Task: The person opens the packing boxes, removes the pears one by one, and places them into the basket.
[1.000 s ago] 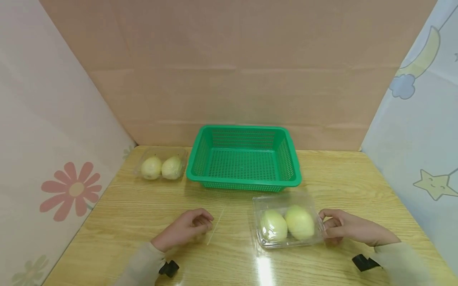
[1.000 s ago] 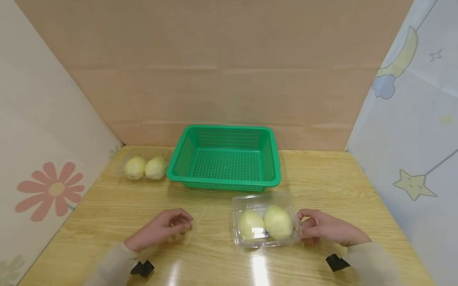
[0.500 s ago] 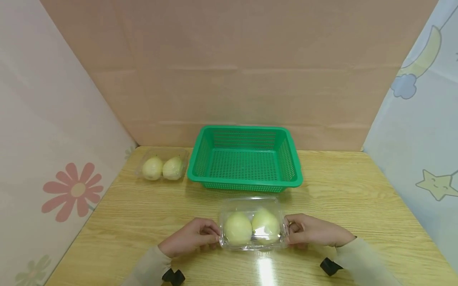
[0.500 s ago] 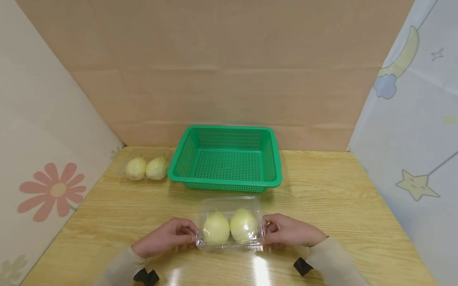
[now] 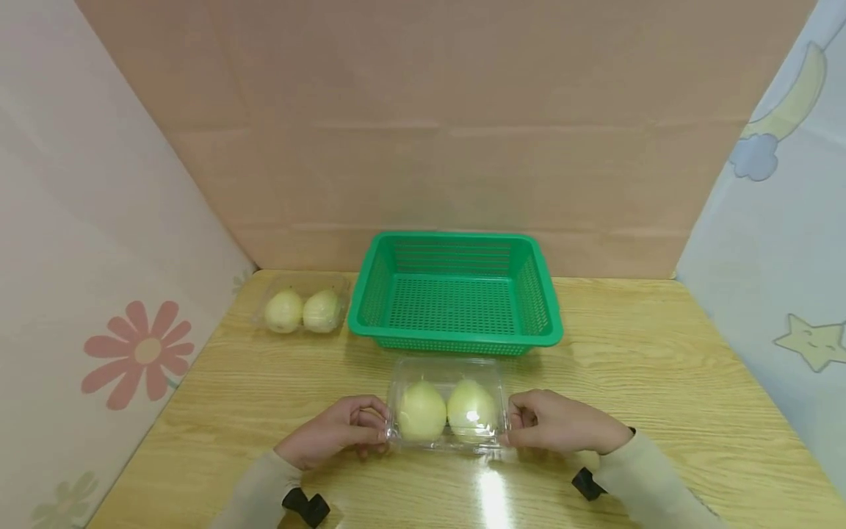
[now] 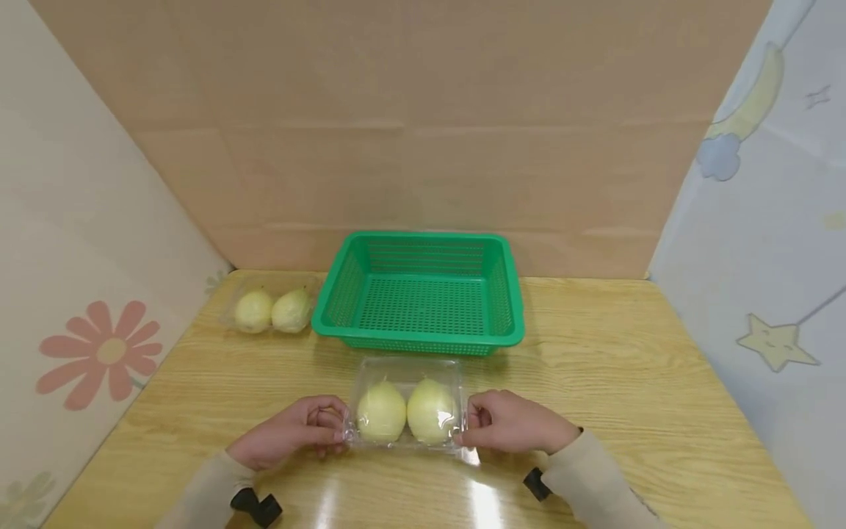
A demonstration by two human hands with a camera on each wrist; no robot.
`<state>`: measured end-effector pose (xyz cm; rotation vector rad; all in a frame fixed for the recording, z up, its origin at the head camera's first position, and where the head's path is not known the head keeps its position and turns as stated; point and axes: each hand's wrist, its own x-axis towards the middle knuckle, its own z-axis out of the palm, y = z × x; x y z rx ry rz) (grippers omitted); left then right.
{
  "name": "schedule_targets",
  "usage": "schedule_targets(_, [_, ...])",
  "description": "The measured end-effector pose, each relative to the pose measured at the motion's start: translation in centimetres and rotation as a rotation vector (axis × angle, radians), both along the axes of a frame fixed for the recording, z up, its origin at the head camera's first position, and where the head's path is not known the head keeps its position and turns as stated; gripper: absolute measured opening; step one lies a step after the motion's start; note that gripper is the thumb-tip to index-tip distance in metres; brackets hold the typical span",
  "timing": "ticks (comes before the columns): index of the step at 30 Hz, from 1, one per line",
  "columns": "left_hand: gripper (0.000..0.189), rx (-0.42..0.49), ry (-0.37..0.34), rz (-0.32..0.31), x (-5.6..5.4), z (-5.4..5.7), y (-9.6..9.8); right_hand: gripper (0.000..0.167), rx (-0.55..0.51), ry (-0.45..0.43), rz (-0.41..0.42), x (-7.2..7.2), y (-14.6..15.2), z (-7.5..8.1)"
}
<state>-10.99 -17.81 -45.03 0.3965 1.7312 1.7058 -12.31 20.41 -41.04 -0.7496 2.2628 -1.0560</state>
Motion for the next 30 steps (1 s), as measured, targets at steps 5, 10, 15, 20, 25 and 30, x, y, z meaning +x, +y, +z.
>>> schedule_targets(5, [0.028, 0.033, -0.030, 0.003, -0.1, 0.0, 0.2, 0.038, 0.147, 0.231, -0.039, 0.3, -1.0, 1.9])
schedule_targets(10, [0.028, 0.055, -0.054, 0.006, -0.1, -0.3, 0.1, 0.024, 0.207, 0.421, -0.037, 1.5, -2.9, 3.2])
schedule_targets(15, [0.027, 0.066, -0.068, 0.006, -0.1, -0.4, 0.1, 0.021, 0.165, 0.587, -0.023, 2.1, -5.2, 3.6])
schedule_targets(20, [0.027, 0.066, -0.074, 0.009, -0.1, -0.4, 0.2, 0.016, 0.136, 0.711, 0.023, 2.2, -8.5, 3.7])
schedule_targets(25, [0.026, 0.087, -0.096, 0.000, -0.2, -0.3, 0.3, 0.016, 0.164, 0.816, 0.102, 2.3, -11.9, 3.0])
schedule_targets(30, [0.023, 0.115, -0.101, -0.015, -0.3, -0.4, 0.5, 0.015, 0.201, 0.978, 0.147, 2.4, -14.2, 1.5])
